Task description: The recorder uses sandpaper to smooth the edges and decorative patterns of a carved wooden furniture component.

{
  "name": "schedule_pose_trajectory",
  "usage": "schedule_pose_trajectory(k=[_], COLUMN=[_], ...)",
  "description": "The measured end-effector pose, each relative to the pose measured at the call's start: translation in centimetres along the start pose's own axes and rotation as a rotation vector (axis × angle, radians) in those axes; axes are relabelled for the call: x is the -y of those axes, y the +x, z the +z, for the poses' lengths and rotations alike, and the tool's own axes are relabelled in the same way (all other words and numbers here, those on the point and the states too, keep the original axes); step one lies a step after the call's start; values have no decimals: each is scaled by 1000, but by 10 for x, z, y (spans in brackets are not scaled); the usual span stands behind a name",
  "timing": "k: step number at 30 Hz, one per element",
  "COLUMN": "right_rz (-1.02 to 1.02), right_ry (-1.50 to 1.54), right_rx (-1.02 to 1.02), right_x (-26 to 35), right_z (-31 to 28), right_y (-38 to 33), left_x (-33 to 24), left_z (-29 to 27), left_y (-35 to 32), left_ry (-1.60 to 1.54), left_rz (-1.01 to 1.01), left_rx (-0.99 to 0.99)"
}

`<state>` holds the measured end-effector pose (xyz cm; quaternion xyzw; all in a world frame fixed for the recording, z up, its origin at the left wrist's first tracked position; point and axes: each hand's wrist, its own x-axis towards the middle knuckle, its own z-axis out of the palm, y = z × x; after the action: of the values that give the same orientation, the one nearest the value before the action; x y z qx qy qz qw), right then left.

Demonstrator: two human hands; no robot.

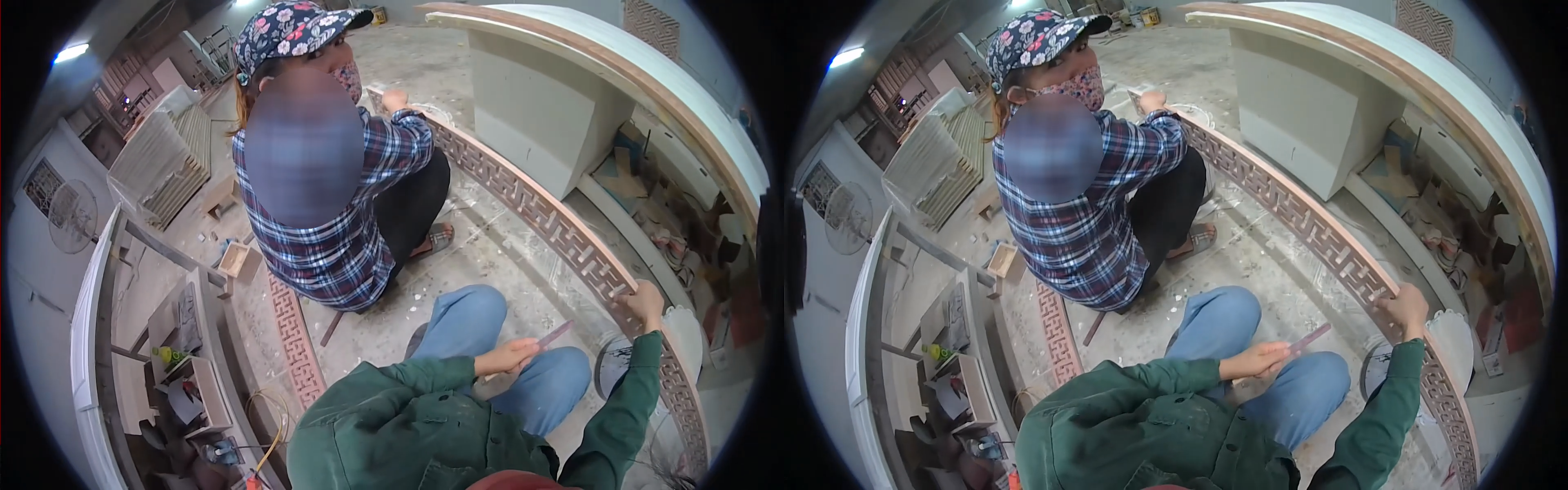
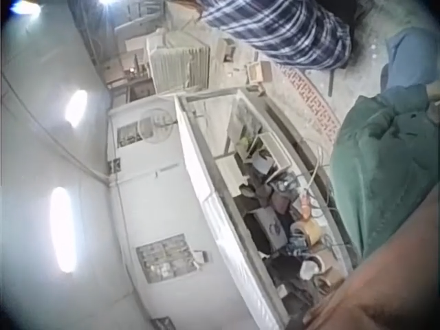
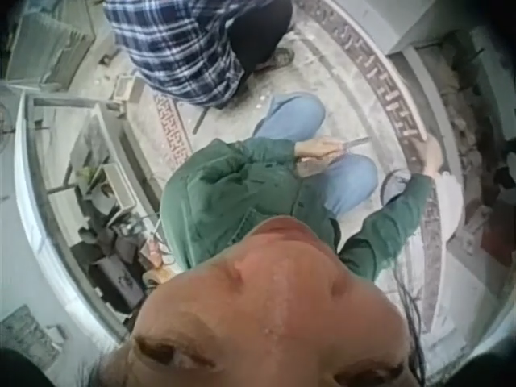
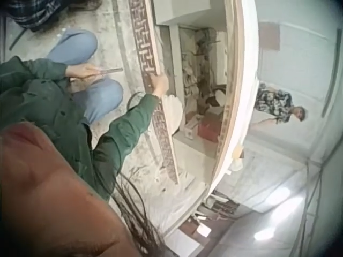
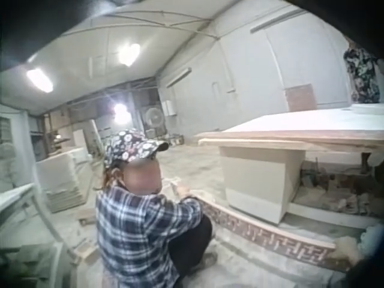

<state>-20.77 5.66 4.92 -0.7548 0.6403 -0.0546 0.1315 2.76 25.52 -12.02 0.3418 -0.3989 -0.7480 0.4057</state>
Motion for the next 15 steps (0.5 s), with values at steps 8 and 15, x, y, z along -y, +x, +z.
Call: schedule_pose_trajectory(k=[8, 15], right_rz=[-31, 4], right_ry=[7, -58], right_rx=[1, 58], right_x=[-4, -29], right_z=[8, 28], right_y=[0, 19], left_x=[-22, -33], left_z=[1, 2], left_y=[37, 59], left_ry=[136, 285], left_rz=[190, 248], left_rx=[-95, -203])
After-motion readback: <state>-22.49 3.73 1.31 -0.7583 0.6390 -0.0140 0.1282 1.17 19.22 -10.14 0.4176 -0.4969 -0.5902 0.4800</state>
